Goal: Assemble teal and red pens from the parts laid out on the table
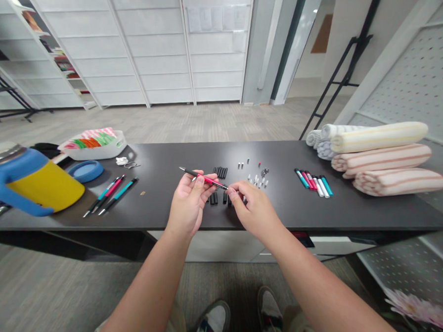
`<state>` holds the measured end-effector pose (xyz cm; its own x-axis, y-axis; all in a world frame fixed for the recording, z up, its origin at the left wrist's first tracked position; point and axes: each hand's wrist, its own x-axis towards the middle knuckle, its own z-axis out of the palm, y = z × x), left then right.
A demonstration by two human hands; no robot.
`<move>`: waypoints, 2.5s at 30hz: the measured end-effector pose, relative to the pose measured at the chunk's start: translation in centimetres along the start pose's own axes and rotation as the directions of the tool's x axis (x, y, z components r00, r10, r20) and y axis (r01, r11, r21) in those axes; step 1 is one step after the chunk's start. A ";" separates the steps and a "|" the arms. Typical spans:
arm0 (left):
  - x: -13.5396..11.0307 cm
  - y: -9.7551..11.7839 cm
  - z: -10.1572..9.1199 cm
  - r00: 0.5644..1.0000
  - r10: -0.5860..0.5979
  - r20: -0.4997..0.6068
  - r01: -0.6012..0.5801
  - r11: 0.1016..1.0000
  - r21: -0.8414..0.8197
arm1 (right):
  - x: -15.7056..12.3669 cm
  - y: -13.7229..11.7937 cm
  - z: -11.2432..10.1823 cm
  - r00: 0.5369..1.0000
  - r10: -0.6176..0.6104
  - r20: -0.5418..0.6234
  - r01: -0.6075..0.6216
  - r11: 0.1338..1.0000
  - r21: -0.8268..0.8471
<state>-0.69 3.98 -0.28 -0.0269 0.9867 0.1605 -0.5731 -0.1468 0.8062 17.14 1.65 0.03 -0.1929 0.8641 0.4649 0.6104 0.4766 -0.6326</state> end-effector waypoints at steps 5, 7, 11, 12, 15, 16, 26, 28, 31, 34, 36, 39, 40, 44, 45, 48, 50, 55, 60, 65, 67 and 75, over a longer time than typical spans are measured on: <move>0.0 0.0 0.0 1.000 -0.002 -0.003 0.002 1.000 0.003 | -0.1 0.1 0.1 1.000 0.025 -0.008 -0.025 0.999 0.022; 0.0 0.0 0.0 1.000 -0.004 -0.004 0.004 1.000 0.007 | -0.2 0.2 0.1 1.000 0.000 -0.007 0.000 1.000 0.006; 0.0 0.1 0.0 1.000 -0.006 -0.003 0.006 1.000 0.019 | -0.2 0.2 0.1 1.000 -0.025 -0.003 0.025 0.999 -0.024; 0.1 0.1 -0.1 1.000 -0.007 -0.004 0.007 1.000 0.016 | -0.1 0.2 0.1 1.000 -0.019 -0.004 0.019 1.000 -0.021; 0.1 0.0 -0.1 1.000 -0.009 -0.005 0.009 1.000 0.005 | -0.1 0.2 0.2 0.999 -0.036 -0.004 0.036 0.999 -0.021; 0.1 0.0 -0.2 1.000 -0.010 -0.001 0.010 1.000 0.004 | -0.1 0.2 0.2 0.999 -0.051 -0.001 0.051 0.998 -0.024; 0.0 0.4 -0.2 0.999 -0.045 0.017 0.046 0.998 -0.035 | -0.1 0.2 0.1 0.989 -0.137 0.050 0.135 0.989 0.055; -0.1 0.5 -0.2 0.998 -0.058 0.016 0.059 0.996 -0.062 | -0.2 0.0 0.0 0.978 -0.187 0.094 0.178 0.980 0.094; -0.2 0.6 -0.2 0.996 -0.082 0.031 0.085 0.992 -0.090 | -0.3 -0.1 0.0 0.947 -0.277 0.161 0.252 0.955 0.159; -0.4 0.9 -0.1 0.990 -0.118 0.076 0.125 0.987 -0.102 | -0.3 0.0 0.1 0.935 -0.308 0.173 0.281 0.946 0.162; -0.5 1.1 -0.1 0.982 -0.146 0.122 0.159 0.982 -0.099 | -0.4 0.2 0.2 0.938 -0.306 0.164 0.283 0.947 0.151; -0.6 1.3 -0.2 0.965 -0.187 0.184 0.204 0.976 -0.081 | -0.5 0.4 0.2 0.940 -0.301 0.159 0.281 0.950 0.140; -0.6 1.3 -0.2 0.961 -0.194 0.199 0.212 0.974 -0.074 | -0.5 0.5 0.2 0.938 -0.304 0.165 0.284 0.949 0.134; -0.7 1.4 -0.3 0.950 -0.205 0.233 0.227 0.971 -0.071 | -0.7 0.3 0.2 0.922 -0.327 0.206 0.315 0.945 0.089; -0.7 1.4 -0.3 0.950 -0.204 0.235 0.227 0.971 -0.076 | -0.8 0.2 0.2 0.919 -0.330 0.215 0.319 0.944 0.083; -0.8 1.4 -0.3 0.955 -0.189 0.228 0.213 0.974 -0.084 | -0.8 0.0 0.1 0.916 -0.329 0.228 0.317 0.944 0.090; -0.8 1.4 -0.2 0.957 -0.180 0.226 0.203 0.976 -0.081 | -0.8 0.0 0.1 0.915 -0.331 0.229 0.317 0.943 0.098; -0.9 1.2 0.1 0.953 -0.187 0.236 0.206 0.977 -0.057 | -0.7 0.2 0.1 0.915 -0.336 0.222 0.324 0.942 0.089; -0.9 1.3 0.0 0.964 -0.164 0.207 0.177 0.983 -0.045 | -0.6 0.0 -0.2 0.927 -0.324 0.188 0.301 0.943 0.143; 0.1 3.5 -1.4 0.997 0.038 0.063 -0.041 0.998 0.039 | -0.7 -0.2 -0.5 0.960 -0.253 0.120 0.226 0.953 0.200; 0.6 5.1 -2.6 0.984 0.175 0.027 -0.177 0.966 0.189 | -0.8 -0.1 -0.5 0.967 -0.231 0.103 0.208 0.958 0.195; 1.4 9.7 -9.2 0.940 0.065 0.335 -0.306 -0.276 0.911 | -1.0 0.0 -0.4 0.973 -0.202 0.116 0.182 0.970 0.163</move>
<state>-13.80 4.59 2.55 0.2117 0.8942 0.3943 0.9127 -0.3252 0.2474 17.61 0.70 -0.22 -0.3998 0.7631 0.5078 0.4319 0.6455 -0.6300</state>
